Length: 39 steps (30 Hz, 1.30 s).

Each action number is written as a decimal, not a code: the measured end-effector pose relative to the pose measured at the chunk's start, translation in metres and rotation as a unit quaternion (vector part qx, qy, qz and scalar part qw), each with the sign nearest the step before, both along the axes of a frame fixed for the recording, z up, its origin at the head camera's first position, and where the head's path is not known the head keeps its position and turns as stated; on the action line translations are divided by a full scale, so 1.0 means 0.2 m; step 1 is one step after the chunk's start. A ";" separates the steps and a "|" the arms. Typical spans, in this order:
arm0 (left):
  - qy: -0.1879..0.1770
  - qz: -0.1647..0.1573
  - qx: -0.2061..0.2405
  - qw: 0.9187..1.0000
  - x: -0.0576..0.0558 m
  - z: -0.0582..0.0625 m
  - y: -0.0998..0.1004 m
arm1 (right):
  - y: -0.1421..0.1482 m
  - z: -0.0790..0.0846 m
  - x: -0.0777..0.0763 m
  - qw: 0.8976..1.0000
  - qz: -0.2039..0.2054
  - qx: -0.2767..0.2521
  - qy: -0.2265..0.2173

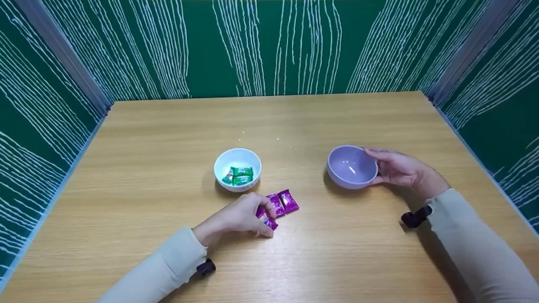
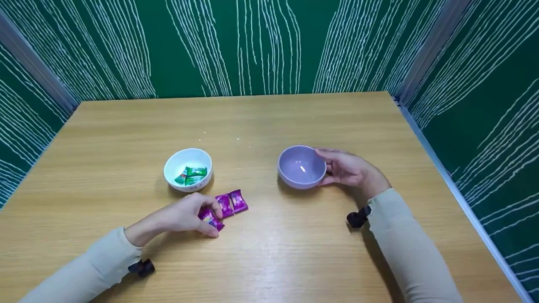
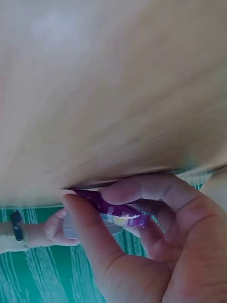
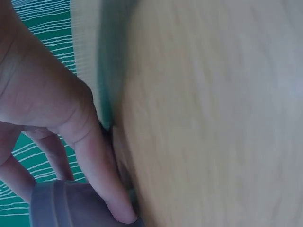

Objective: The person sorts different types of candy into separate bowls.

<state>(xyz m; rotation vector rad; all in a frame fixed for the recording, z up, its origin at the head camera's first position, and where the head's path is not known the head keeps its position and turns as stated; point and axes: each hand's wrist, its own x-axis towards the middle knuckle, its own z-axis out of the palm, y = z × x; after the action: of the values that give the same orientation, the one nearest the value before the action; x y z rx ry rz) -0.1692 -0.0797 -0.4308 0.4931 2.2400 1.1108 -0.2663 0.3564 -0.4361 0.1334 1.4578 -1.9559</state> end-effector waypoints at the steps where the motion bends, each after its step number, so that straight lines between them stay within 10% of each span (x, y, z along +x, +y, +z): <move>1: -0.013 0.002 0.005 1.000 -0.01 0.00 0.00 | 0.00 0.00 0.00 1.000 0.001 -0.004 -0.002; 15: -0.122 0.014 0.064 0.990 -0.01 0.02 0.06 | 0.01 -0.04 -0.01 0.999 0.028 -0.043 0.001; 29: -0.089 -0.020 0.094 0.991 -0.08 0.11 0.19 | 0.05 -0.07 -0.01 0.994 0.026 -0.104 -0.034; 39: -0.144 0.024 0.168 0.975 -0.16 0.20 0.32 | -0.01 -0.01 0.04 0.999 0.000 0.016 0.044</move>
<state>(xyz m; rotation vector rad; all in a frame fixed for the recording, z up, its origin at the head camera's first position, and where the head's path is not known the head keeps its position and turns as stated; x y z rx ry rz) -0.2017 -0.0150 -0.3912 0.3850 1.8314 1.4953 -0.2588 0.3538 -0.4387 0.0636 1.5462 -1.9610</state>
